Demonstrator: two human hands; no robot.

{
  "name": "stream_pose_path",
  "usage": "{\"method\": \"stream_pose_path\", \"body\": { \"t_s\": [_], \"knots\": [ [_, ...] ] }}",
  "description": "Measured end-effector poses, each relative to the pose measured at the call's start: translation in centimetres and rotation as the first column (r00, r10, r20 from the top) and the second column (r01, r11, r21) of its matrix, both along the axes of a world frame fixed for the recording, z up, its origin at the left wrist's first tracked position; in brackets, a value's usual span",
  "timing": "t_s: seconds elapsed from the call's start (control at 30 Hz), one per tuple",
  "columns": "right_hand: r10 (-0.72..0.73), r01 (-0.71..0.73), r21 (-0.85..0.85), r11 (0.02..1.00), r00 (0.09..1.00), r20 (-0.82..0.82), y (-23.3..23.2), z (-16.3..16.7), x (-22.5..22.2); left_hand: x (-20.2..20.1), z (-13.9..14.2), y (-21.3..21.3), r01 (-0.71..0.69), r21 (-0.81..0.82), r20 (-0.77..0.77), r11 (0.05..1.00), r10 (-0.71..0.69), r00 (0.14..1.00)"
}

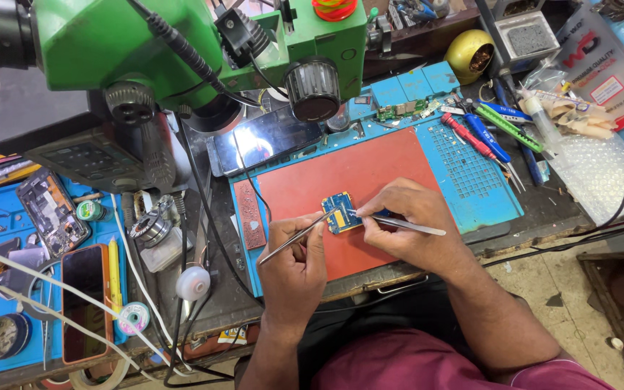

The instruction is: The person uses a soldering iron and tweezers to work on a small blue circuit board placed on a red mat. They repeatedly heat and adjust components on the board, occasionally switching between tools and repositioning the board under a microscope.

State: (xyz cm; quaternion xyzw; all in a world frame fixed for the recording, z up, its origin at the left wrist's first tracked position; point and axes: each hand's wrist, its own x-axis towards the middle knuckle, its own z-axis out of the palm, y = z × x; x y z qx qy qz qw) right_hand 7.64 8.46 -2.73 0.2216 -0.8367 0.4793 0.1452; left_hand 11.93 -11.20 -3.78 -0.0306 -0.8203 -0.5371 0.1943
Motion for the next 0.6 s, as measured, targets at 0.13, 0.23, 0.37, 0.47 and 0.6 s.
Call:
{"method": "stream_pose_path", "body": {
  "t_s": [0.13, 0.23, 0.37, 0.47, 0.6],
  "knots": [
    [0.011, -0.011, 0.016, 1.0, 1.0, 0.02, -0.07, -0.03, 0.02, 0.04, 0.04, -0.03, 0.0, -0.008, -0.019, 1.0, 0.0, 1.0],
    [0.007, -0.007, 0.015, 1.0, 1.0, 0.0, -0.09, -0.02, 0.02, 0.01, 0.04, 0.02, 0.004, 0.002, -0.005, 1.0, -0.004, 1.0],
    [0.029, -0.029, 0.016, 0.999, 1.0, 0.01, -0.11, 0.05, 0.01, 0.02, 0.03, -0.03, 0.0, -0.004, -0.028, 1.0, 0.0, 1.0],
    [0.01, -0.01, 0.003, 1.0, 1.0, -0.004, -0.1, 0.1, 0.0, -0.02, -0.01, -0.05, 0.006, -0.007, -0.009, 1.0, -0.006, 1.0],
    [0.041, -0.041, 0.005, 0.999, 0.999, -0.005, -0.15, 0.08, -0.04, -0.02, -0.08, -0.03, -0.002, -0.024, -0.04, 1.0, 0.001, 0.999]
  ]
}}
